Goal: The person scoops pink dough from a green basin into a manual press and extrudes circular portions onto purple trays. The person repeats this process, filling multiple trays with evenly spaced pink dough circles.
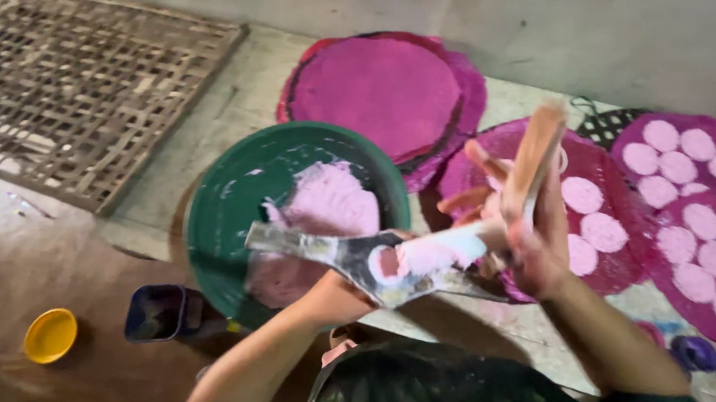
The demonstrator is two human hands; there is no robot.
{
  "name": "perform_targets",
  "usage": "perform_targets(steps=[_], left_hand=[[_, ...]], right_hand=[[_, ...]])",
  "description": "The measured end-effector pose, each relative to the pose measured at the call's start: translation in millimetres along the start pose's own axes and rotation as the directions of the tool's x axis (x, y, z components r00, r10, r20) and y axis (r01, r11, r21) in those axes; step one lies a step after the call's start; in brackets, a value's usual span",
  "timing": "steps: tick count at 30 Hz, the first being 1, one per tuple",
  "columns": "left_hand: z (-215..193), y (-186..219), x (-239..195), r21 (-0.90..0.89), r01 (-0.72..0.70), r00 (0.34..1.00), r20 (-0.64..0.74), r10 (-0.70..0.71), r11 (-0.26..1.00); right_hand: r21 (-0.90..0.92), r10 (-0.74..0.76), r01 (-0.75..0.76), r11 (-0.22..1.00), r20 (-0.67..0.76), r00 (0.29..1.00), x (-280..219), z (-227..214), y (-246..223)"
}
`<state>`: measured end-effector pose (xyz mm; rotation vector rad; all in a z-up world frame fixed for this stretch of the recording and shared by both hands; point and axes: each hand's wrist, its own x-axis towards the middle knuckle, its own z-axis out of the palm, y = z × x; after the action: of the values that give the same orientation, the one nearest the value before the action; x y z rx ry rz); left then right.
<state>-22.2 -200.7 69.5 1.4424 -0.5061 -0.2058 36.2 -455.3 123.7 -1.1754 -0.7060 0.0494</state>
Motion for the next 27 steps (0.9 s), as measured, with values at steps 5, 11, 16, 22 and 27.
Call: perform_targets(steps=[5,11,16,22,27], left_hand=[[72.4,3.3,47.1,-0.070,0.623,0.782,0.083,-0.617,0.779],[139.2,-2.4,76.1,-0.130,0.113,0.938,0.339,-0.063,0.985],[159.3,-7.6,126.1,-0.045,0.127,0.899,0.427,-0.096,0.991],[182.8,-45.0,184.6,0.390,0.212,0.874,0.335,-0.352,0.896],[110.4,-172.1,290.4,0.272,0.150,0.945,0.244,-0.219,0.950]], right_hand=[[-0.499,-0.360,0.655,0.568,0.565,0.743,-54.0,-48.9,-51.1],[-0.613,-0.141,0.432,0.661,0.464,0.874,-99.8,-91.1,-55.5],[-0.473,0.105,-0.009,0.881,0.176,0.979,-147.8,-155.0,-57.4],[0.084,0.661,-0.688,0.721,0.215,0.719,-222.5,-230.4,-27.9],[0.081,0.628,-0.625,0.777,-0.175,0.758,-270.3,-222.4,-17.1]])
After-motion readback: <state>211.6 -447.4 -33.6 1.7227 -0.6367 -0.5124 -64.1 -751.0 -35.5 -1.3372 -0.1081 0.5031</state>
